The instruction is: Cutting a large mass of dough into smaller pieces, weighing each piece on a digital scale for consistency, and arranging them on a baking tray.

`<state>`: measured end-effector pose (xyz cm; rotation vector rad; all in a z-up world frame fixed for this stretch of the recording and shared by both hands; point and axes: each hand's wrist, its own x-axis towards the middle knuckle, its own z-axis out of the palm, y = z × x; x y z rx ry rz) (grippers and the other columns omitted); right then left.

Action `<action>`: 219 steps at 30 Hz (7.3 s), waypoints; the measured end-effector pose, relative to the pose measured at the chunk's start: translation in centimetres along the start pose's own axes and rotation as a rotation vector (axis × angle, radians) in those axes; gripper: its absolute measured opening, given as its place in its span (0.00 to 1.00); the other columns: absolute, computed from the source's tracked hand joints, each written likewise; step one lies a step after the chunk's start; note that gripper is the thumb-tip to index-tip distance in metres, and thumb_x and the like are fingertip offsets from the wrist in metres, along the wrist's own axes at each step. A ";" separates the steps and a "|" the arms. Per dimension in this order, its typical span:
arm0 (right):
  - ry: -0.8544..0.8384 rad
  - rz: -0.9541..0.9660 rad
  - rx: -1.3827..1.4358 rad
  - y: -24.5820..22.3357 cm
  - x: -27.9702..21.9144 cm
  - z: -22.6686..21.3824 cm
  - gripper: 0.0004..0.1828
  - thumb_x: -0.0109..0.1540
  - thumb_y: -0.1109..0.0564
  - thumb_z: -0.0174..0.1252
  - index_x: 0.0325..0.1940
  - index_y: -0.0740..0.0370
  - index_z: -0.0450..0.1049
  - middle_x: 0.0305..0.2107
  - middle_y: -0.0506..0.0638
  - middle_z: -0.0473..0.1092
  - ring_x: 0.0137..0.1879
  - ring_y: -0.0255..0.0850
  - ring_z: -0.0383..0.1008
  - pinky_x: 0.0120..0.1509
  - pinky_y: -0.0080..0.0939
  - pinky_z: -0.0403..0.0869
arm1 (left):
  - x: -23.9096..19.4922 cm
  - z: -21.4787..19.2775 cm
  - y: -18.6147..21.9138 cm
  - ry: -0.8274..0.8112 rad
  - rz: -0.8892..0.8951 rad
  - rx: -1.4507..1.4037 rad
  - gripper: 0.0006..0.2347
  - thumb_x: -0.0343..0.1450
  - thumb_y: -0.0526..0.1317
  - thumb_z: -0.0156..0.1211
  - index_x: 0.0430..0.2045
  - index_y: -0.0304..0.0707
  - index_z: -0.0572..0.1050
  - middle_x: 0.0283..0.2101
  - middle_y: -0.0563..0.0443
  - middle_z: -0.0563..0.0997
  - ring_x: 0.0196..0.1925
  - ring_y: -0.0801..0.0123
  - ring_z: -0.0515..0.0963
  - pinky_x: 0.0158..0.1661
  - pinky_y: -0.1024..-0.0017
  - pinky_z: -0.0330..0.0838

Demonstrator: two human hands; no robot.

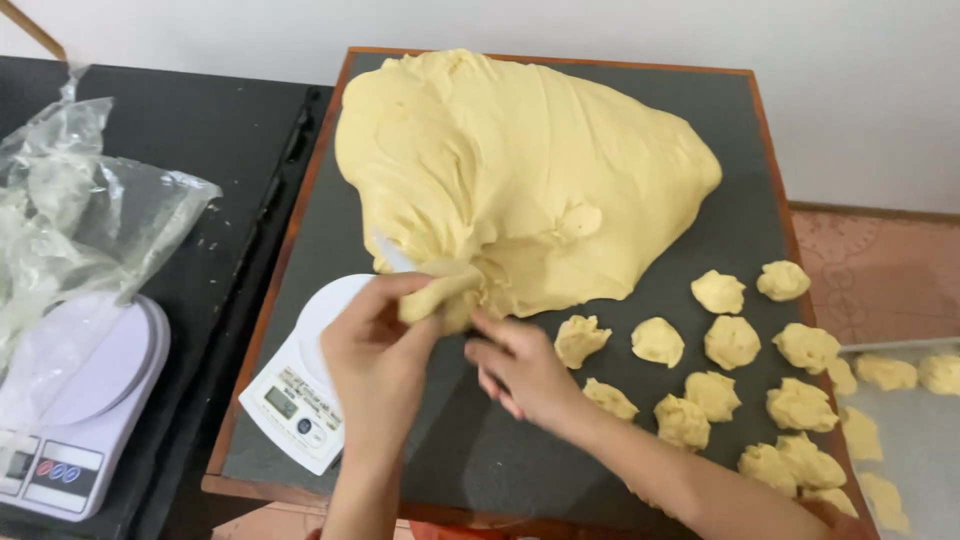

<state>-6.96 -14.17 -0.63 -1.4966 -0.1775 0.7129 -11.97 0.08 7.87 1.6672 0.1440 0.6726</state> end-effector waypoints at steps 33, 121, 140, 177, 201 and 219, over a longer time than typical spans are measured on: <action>-0.045 -0.287 -0.052 -3.7 6.7 8.0 0.18 0.63 0.59 0.65 0.57 0.64 0.74 0.22 0.49 0.63 0.16 0.27 0.58 0.16 0.30 0.56 | -3.5 -10.4 -9.9 0.383 -0.215 -1.131 0.21 0.75 0.47 0.44 0.51 0.24 0.74 0.47 0.37 0.79 0.52 0.54 0.81 0.53 0.61 0.78; 0.983 -0.571 -0.213 0.3 -20.8 -8.8 0.17 0.66 0.74 0.55 0.60 0.78 0.68 0.35 0.64 0.75 0.27 0.38 0.71 0.33 0.33 0.68 | -12.4 5.3 -9.4 -0.491 0.337 0.381 0.25 0.73 0.36 0.64 0.65 0.24 0.67 0.57 0.35 0.77 0.63 0.44 0.78 0.67 0.45 0.66; 0.310 -0.255 -1.405 10.5 -21.5 -3.3 0.45 0.48 0.64 0.61 0.70 0.42 0.68 0.20 0.48 0.63 0.18 0.44 0.66 0.19 0.42 0.69 | -16.2 3.8 -8.8 -0.406 0.341 0.878 0.07 0.63 0.30 0.66 0.32 0.28 0.77 0.32 0.43 0.74 0.32 0.55 0.73 0.31 0.64 0.72; 0.722 -0.424 -0.296 14.5 -24.1 -7.9 0.34 0.63 0.67 0.57 0.74 0.59 0.62 0.26 0.48 0.75 0.23 0.27 0.66 0.26 0.27 0.67 | -12.6 2.7 -7.8 -0.482 0.323 0.413 0.32 0.55 0.54 0.75 0.51 0.38 0.77 0.55 0.45 0.75 0.57 0.50 0.71 0.55 0.53 0.66; 1.018 -0.332 0.032 14.2 -21.6 -11.5 0.38 0.57 0.71 0.55 0.72 0.61 0.62 0.23 0.54 0.72 0.22 0.33 0.67 0.21 0.31 0.64 | 8.7 23.6 -18.5 -0.318 0.574 0.993 0.12 0.62 0.32 0.64 0.38 0.33 0.76 0.38 0.34 0.77 0.37 0.43 0.79 0.35 0.57 0.76; 0.131 -0.156 -0.241 0.2 -2.4 -11.5 0.33 0.63 0.65 0.54 0.73 0.46 0.67 0.15 0.42 0.60 0.19 0.28 0.58 0.22 0.31 0.60 | 4.5 8.8 -7.0 -0.181 0.048 0.226 0.11 0.59 0.31 0.72 0.33 0.33 0.82 0.18 0.54 0.71 0.20 0.76 0.68 0.24 0.75 0.63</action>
